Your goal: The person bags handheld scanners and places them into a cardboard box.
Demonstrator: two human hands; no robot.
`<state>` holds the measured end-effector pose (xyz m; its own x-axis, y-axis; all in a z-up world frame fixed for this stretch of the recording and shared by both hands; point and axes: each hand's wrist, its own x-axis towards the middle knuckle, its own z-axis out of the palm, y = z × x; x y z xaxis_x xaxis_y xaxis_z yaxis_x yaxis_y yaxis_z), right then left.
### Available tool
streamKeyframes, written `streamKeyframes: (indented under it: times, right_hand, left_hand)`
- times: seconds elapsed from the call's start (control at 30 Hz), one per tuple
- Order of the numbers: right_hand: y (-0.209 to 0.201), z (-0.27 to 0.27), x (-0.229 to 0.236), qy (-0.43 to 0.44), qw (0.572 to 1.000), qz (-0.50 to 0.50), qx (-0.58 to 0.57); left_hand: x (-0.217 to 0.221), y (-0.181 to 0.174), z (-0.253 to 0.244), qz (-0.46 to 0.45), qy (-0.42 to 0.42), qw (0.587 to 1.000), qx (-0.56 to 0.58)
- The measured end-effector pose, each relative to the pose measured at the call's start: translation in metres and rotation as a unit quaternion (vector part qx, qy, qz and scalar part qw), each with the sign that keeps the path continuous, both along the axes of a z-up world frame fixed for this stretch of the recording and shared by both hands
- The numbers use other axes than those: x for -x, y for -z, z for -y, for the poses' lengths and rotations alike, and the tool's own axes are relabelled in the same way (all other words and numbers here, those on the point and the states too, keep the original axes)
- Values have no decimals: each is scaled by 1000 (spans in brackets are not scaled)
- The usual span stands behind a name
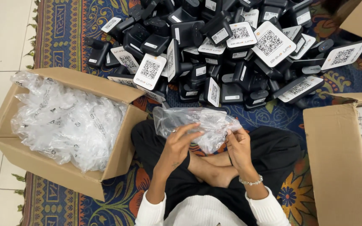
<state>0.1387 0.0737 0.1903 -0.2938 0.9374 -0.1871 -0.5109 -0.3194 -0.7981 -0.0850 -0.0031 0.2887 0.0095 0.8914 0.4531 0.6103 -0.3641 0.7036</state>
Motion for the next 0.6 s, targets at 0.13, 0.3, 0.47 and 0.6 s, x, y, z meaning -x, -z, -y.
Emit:
streamKeyframes:
  times: [0.13,0.3,0.47,0.6]
  right_hand:
    - [-17,-2,1,13,999,6,32]
    - [7,-3,-12,-37,999,35,-17]
    - [-21,-4,-7,-35,998,50,-12]
    - [6,-12,-19,-33,992,98,-65]
  left_hand:
    - [-5,-26,-6,-33,52,998,18]
    - [-7,-15,-3,-68,107,991,51]
    - [-10,-13,-2,-88,85,992,-4]
    - [0,-19,-1,-61,41,996,-53]
